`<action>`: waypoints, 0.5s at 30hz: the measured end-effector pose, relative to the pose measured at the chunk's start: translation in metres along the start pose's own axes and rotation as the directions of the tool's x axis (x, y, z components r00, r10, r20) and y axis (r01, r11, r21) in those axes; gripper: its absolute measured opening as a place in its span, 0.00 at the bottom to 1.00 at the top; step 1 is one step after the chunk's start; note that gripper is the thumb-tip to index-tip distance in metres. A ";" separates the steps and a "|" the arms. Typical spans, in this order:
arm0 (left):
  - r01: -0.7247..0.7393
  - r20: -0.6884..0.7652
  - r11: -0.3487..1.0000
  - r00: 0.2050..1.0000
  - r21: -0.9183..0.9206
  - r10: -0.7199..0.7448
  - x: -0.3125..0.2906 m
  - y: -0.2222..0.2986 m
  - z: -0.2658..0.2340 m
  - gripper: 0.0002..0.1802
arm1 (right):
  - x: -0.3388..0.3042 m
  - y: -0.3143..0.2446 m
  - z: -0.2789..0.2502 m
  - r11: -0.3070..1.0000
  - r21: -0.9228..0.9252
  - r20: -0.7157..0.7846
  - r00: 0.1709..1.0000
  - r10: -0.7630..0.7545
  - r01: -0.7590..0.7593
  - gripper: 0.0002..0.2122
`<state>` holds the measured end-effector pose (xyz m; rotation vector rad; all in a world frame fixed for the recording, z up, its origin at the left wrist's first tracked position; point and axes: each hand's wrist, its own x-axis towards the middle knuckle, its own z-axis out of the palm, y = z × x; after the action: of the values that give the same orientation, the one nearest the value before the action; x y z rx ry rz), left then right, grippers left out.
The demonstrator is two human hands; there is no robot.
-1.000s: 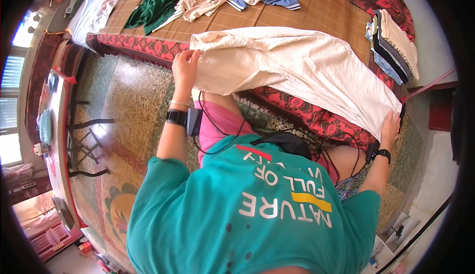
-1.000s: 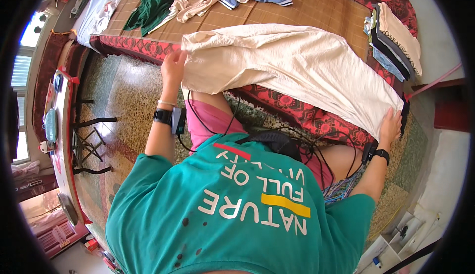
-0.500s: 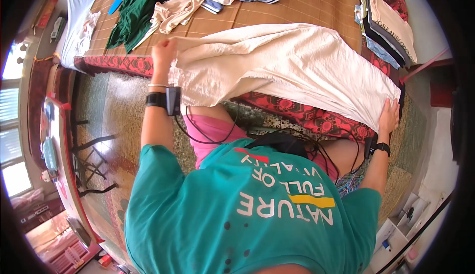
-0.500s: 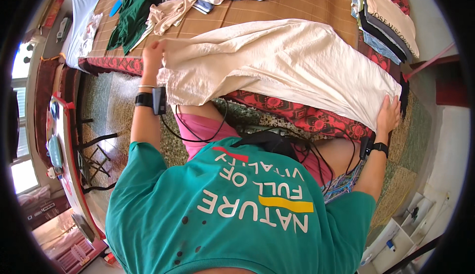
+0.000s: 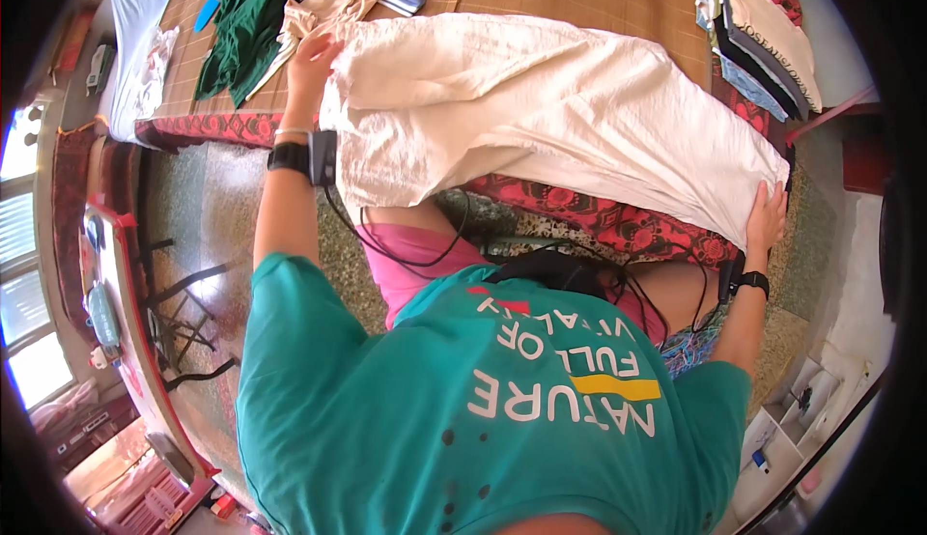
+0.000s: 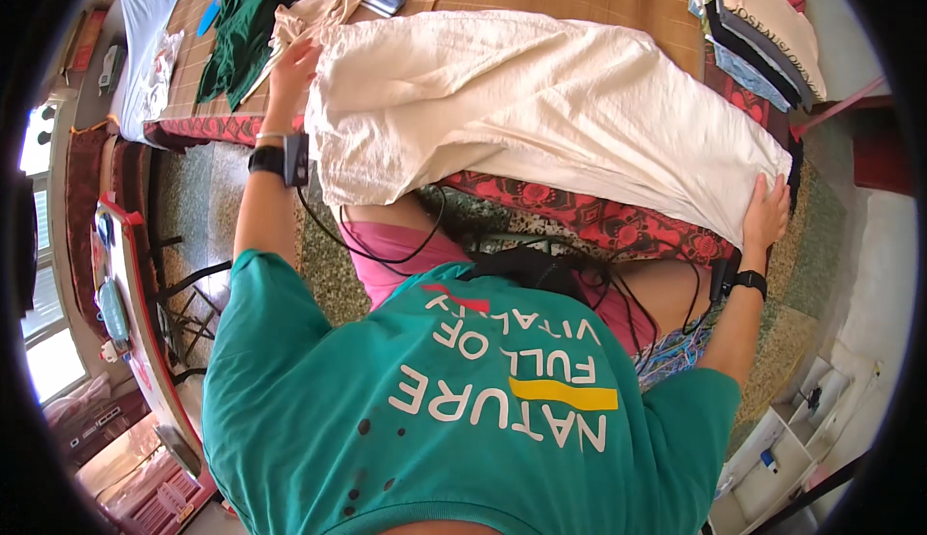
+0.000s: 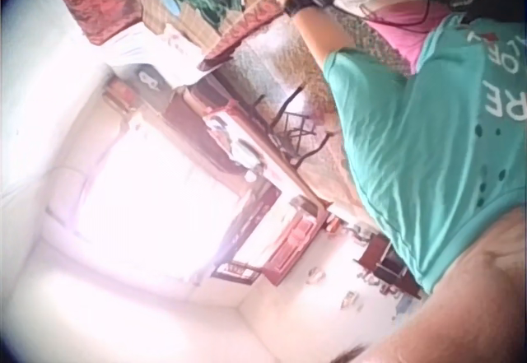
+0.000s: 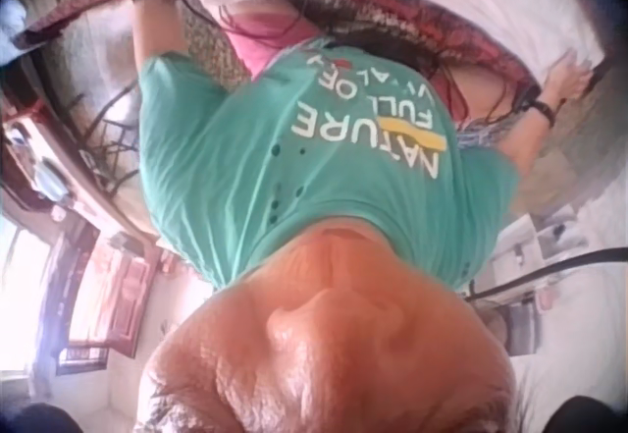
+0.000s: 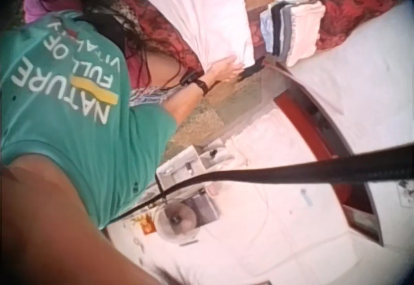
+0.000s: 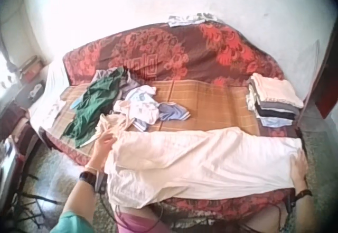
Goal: The person is folding a beige graphic t-shirt and a pair of white elastic-waist pants on a bed.
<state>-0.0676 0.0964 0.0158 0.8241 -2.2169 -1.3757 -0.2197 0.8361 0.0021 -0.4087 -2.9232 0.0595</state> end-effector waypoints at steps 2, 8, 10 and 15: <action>-0.116 0.188 0.993 0.976 0.014 0.111 -0.026 0.000 -0.005 0.22 | 0.006 0.004 0.003 1.000 -0.001 -0.026 1.000 -0.004 0.004 0.31; -0.025 0.328 0.994 0.945 0.105 -0.011 -0.050 -0.008 -0.007 0.23 | 0.007 0.002 0.004 1.000 0.013 -0.017 1.000 0.011 -0.011 0.32; -0.036 0.273 0.995 0.962 0.095 0.008 -0.045 -0.014 -0.004 0.24 | 0.008 0.001 0.007 1.000 0.009 -0.022 1.000 0.000 0.000 0.32; -0.070 0.292 0.983 0.956 0.167 0.018 -0.036 -0.020 0.010 0.29 | 0.006 0.002 0.006 1.000 0.019 -0.012 1.000 0.008 -0.008 0.32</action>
<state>-0.0413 0.1205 -0.0082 0.6592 -2.5957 -1.3679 -0.2264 0.8392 -0.0028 -0.4165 -2.9065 0.0861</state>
